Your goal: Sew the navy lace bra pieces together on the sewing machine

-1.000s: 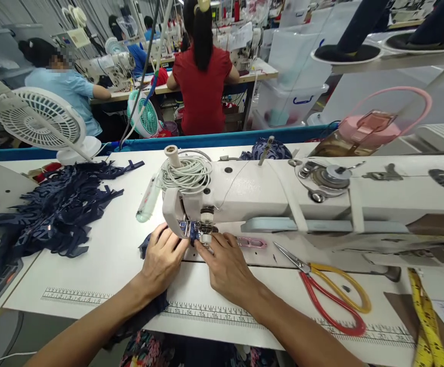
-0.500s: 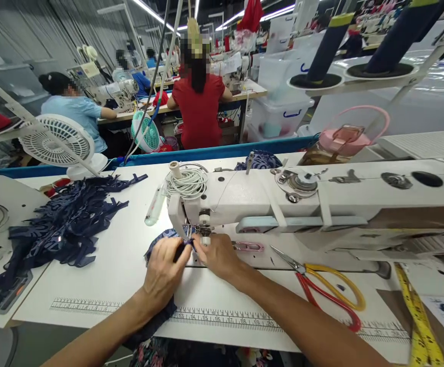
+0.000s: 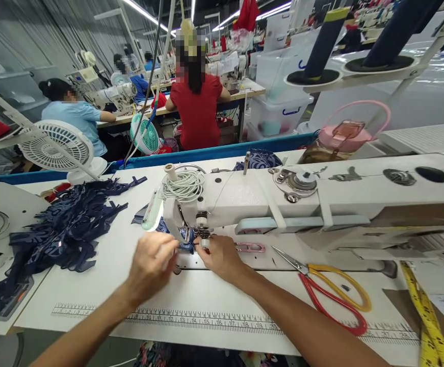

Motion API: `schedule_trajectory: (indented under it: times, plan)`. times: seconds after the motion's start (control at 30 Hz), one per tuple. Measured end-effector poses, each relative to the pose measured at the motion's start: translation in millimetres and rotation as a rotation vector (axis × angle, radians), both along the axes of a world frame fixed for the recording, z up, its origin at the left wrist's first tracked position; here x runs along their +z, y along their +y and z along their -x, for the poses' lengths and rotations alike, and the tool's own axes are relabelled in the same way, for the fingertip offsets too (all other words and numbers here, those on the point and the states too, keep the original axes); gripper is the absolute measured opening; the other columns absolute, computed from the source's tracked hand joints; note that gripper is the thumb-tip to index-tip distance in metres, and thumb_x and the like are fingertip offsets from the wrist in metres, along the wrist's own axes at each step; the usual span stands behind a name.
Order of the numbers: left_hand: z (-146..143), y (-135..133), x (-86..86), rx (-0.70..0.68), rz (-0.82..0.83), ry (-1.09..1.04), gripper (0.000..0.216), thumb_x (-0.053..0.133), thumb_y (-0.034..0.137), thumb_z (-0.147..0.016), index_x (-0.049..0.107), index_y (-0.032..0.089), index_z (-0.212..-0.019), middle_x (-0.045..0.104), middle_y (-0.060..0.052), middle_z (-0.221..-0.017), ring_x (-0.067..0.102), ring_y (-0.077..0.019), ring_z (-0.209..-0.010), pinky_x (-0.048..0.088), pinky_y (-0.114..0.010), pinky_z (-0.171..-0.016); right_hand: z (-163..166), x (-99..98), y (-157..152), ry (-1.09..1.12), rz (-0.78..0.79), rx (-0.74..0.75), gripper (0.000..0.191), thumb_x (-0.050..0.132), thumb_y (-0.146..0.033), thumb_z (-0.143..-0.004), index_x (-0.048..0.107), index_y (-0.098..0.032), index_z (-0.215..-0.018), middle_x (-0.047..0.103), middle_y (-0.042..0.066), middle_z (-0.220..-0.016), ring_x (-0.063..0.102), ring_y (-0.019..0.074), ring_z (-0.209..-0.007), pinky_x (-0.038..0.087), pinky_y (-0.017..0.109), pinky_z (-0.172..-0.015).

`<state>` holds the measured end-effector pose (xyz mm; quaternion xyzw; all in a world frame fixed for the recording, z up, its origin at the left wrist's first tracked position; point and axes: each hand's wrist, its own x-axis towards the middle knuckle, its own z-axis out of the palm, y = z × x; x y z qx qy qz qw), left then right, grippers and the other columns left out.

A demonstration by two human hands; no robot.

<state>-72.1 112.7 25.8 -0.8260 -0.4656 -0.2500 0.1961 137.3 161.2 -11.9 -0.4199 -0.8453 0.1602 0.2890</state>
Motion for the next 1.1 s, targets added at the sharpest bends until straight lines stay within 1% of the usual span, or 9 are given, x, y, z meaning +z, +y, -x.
schedule_trajectory:
  times: [0.1, 0.17, 0.27, 0.33, 0.5, 0.63, 0.73, 0.87, 1.1]
  plan:
    - [-39.2, -2.2, -13.4, -0.015, 0.031, 0.001, 0.028, 0.054, 0.010, -0.085, 0.061, 0.015, -0.112, 0.064, -0.012, -0.110, 0.054, -0.0261, -0.110, 0.042, -0.044, -0.101, -2.3, 1.2, 0.6, 0.014, -0.001, 0.026, 0.024, 0.050, -0.019, -0.089, 0.064, -0.020, -0.069, 0.060, -0.003, -0.059, 0.052, 0.0111, -0.053, 0.034, 0.021, -0.054]
    - [-45.9, 4.6, -19.2, 0.023, 0.036, 0.025, 0.026, 0.051, 0.006, -0.086, 0.062, 0.015, -0.106, 0.066, -0.010, -0.103, 0.056, -0.0246, -0.104, 0.040, -0.046, -0.101, -7.0, 2.8, 0.8, 0.012, -0.009, 0.037, 0.025, 0.048, -0.019, -0.091, 0.066, -0.021, -0.073, 0.062, -0.002, -0.062, 0.054, 0.0113, -0.055, 0.035, 0.022, -0.055]
    - [-38.9, 12.8, -22.1, 0.040, 0.122, -0.033, 0.020, 0.050, 0.007, -0.085, 0.063, 0.017, -0.097, 0.066, -0.008, -0.095, 0.057, -0.0228, -0.095, 0.039, -0.048, -0.101, -18.6, 5.1, 0.2, -0.007, -0.039, 0.043, 0.025, 0.049, -0.022, -0.094, 0.067, -0.020, -0.076, 0.065, 0.000, -0.071, 0.056, 0.0128, -0.060, 0.037, 0.023, -0.056]
    - [-33.0, 13.2, -22.0, 0.056, 0.200, -0.120, 0.015, 0.052, 0.010, -0.085, 0.062, 0.017, -0.094, 0.066, -0.007, -0.092, 0.057, -0.0221, -0.094, 0.038, -0.048, -0.101, -26.1, 6.1, -1.3, -0.047, -0.136, 0.071, 0.025, 0.047, -0.021, -0.095, 0.068, -0.020, -0.082, 0.066, 0.003, -0.078, 0.057, 0.0150, -0.068, 0.038, 0.025, -0.057]
    - [-29.5, 7.8, -22.6, 0.009, 0.281, -0.143, 0.016, 0.052, 0.013, -0.086, 0.062, 0.019, -0.098, 0.065, -0.005, -0.093, 0.056, -0.0218, -0.094, 0.031, -0.053, -0.105, -29.1, 5.6, -8.8, -0.196, -0.388, 0.220, 0.027, 0.049, -0.015, -0.094, 0.066, -0.018, -0.115, 0.067, 0.006, -0.084, 0.056, 0.0194, -0.078, 0.042, 0.032, -0.067]
    - [-29.2, 7.7, -23.8, 0.010, 0.286, -0.154, 0.012, 0.056, 0.026, -0.090, 0.062, 0.022, -0.100, 0.066, -0.005, -0.096, 0.056, -0.0225, -0.097, 0.028, -0.055, -0.106, -23.5, 3.6, -13.7, -0.247, -0.447, 0.236, 0.026, 0.052, -0.014, -0.092, 0.066, -0.015, -0.114, 0.067, 0.005, -0.078, 0.056, 0.0184, -0.074, 0.038, 0.035, -0.069]
    - [-28.5, 10.3, -23.8, -0.003, 0.257, -0.172, 0.010, 0.052, 0.019, -0.091, 0.062, 0.020, -0.091, 0.066, -0.004, -0.089, 0.057, -0.0204, -0.091, 0.028, -0.055, -0.106, -21.2, 3.8, -16.5, -0.221, -0.496, 0.238, 0.024, 0.052, -0.011, -0.092, 0.066, -0.014, -0.111, 0.068, 0.004, -0.082, 0.055, 0.0163, -0.072, 0.036, 0.034, -0.068]
    - [-28.0, 12.8, -23.3, -0.082, 0.202, -0.132, 0.017, 0.050, 0.010, -0.089, 0.062, 0.018, -0.097, 0.067, -0.005, -0.089, 0.059, -0.0198, -0.088, 0.026, -0.058, -0.108, -20.5, 6.0, -20.7, -0.210, -0.488, 0.244, 0.022, 0.051, -0.011, -0.092, 0.067, -0.014, -0.107, 0.067, 0.003, -0.080, 0.052, 0.0146, -0.067, 0.033, 0.034, -0.066]
    - [-26.1, 11.4, -26.5, -0.139, 0.203, -0.078, 0.027, 0.050, 0.003, -0.081, 0.061, 0.016, -0.102, 0.066, -0.005, -0.084, 0.059, -0.0188, -0.082, 0.028, -0.060, -0.105, -23.2, 6.4, -23.3, -0.153, -0.304, 0.225, 0.023, 0.047, -0.013, -0.093, 0.066, -0.016, -0.106, 0.063, 0.002, -0.071, 0.055, 0.0179, -0.072, 0.035, 0.036, -0.078]
